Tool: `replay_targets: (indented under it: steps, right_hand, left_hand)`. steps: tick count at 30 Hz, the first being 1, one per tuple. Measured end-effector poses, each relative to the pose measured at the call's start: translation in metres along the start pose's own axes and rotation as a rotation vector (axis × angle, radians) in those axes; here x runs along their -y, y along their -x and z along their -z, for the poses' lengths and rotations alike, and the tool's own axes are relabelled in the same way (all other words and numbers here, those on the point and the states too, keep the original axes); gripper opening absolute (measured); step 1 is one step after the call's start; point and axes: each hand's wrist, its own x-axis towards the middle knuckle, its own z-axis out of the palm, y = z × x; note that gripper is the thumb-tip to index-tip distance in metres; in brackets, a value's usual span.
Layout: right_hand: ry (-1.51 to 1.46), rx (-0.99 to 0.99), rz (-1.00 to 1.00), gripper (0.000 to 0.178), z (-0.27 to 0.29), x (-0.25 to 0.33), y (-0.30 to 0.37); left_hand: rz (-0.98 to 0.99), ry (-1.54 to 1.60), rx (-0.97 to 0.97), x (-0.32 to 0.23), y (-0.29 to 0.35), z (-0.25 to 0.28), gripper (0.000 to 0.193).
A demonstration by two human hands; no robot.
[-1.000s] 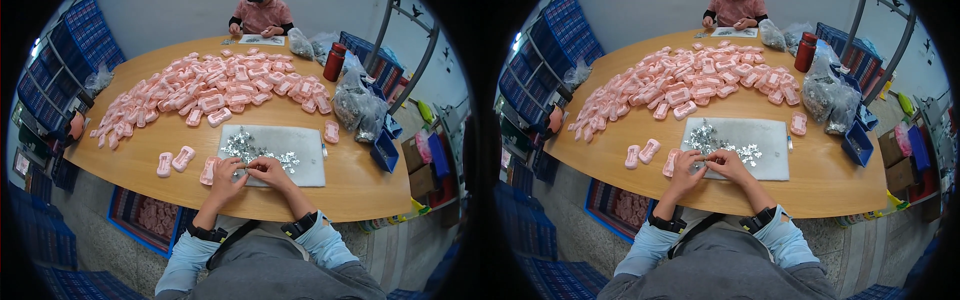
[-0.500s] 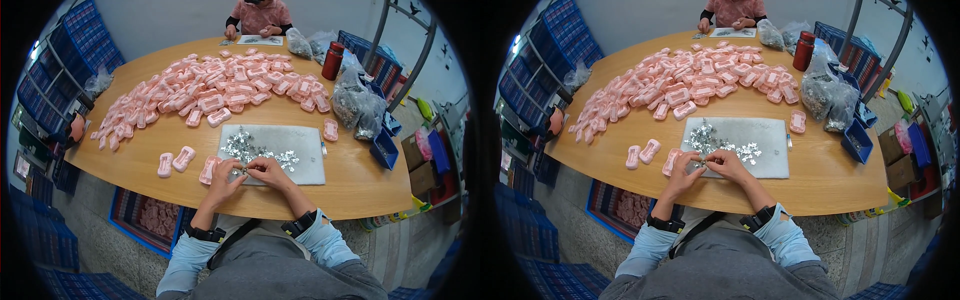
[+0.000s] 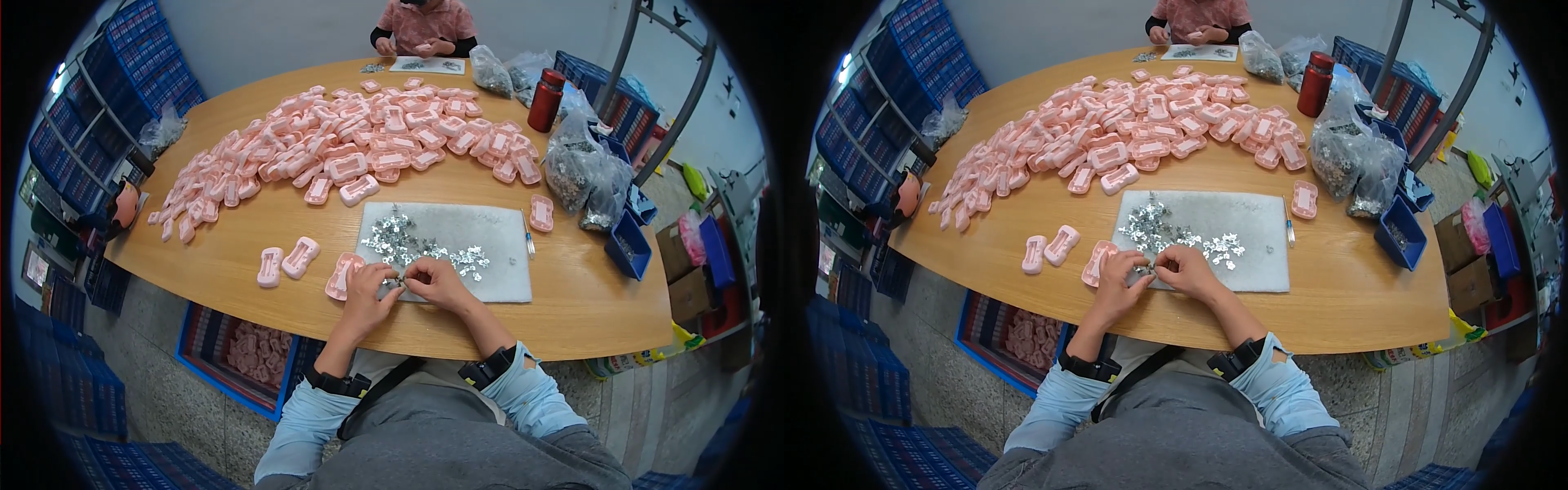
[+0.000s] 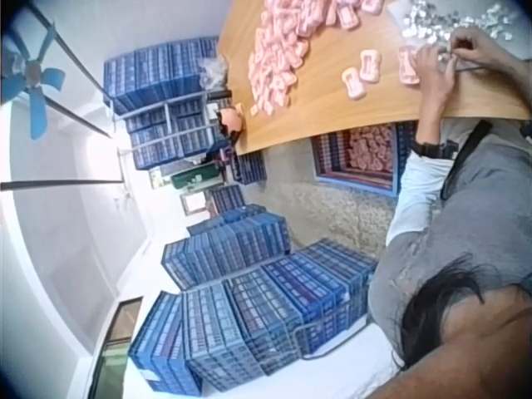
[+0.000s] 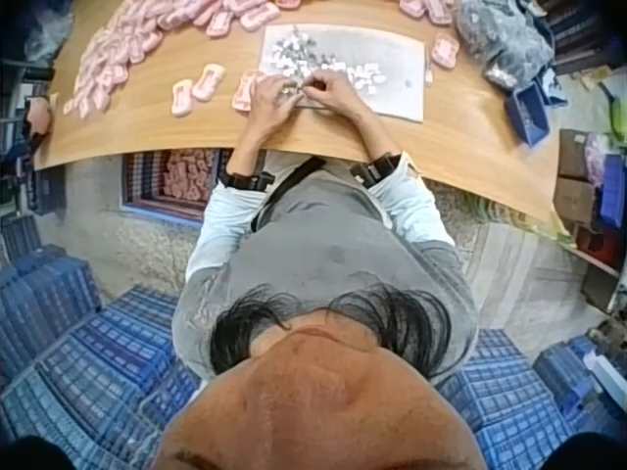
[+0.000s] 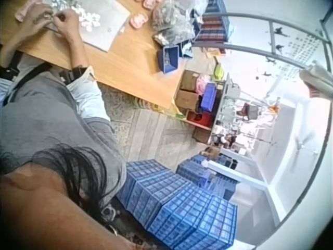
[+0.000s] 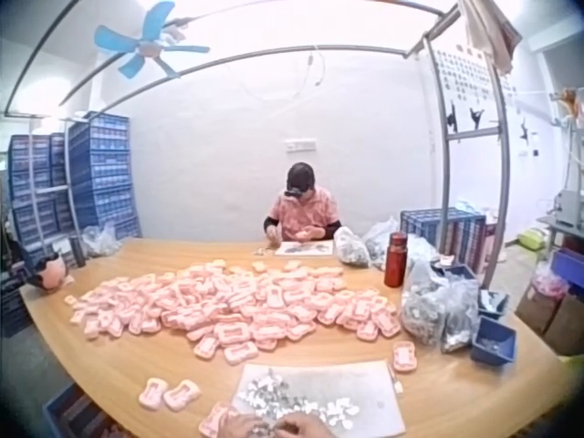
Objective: The person is assembling small silver components into pink plastic housing units at a factory workstation.
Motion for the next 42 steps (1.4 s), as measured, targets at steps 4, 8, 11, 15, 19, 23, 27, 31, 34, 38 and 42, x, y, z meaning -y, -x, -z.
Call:
replay_targets:
  steps: [4,8,11,15,19,23,27,31,34,38,42]
  right_hand:
    - [0.016,-0.003,0.030,0.009,0.000,0.000,0.000]
    - [0.072,0.000,0.090,0.009,-0.002,-0.001,0.000]
    - [0.186,0.021,0.163,0.010,-0.004,-0.003,0.002]
    - [0.385,0.067,0.152,0.012,-0.006,0.006,0.005]
    - [0.335,0.040,0.139,0.012,-0.008,0.007,0.005]
    - [0.074,-0.017,0.007,0.010,-0.004,0.002,0.004]
    - [0.071,0.005,0.008,0.009,-0.004,0.006,0.004]
    - [0.062,-0.003,0.008,0.009,-0.007,0.008,0.004]
    - [0.079,-0.019,0.010,0.009,-0.005,0.004,0.004]
    - [0.048,-0.041,-0.018,0.009,-0.005,0.006,0.002]
    - [0.088,-0.025,0.014,0.009,-0.005,0.006,0.003]
  left_hand:
    - [0.013,0.007,-0.007,0.001,0.001,-0.003,0.026]
    - [0.034,0.010,-0.008,0.001,0.001,-0.004,0.025]
    - [0.024,-0.010,-0.005,0.001,0.001,-0.001,0.025]
    - [0.061,0.081,-0.012,-0.008,-0.006,0.001,0.025]
    - [0.052,0.074,-0.071,-0.006,-0.012,0.003,0.025]
    - [0.019,-0.001,-0.112,0.013,-0.016,0.007,0.026]
    - [-0.012,-0.095,-0.111,0.019,-0.011,0.013,0.029]
    - [0.087,0.053,-0.181,0.027,-0.005,0.018,0.037]
    - [0.146,-0.023,-0.244,0.030,-0.001,0.024,0.049]
    - [0.141,-0.284,-0.255,0.043,0.017,0.027,0.067]
    - [0.293,-0.300,-0.087,0.041,0.022,0.028,0.068]
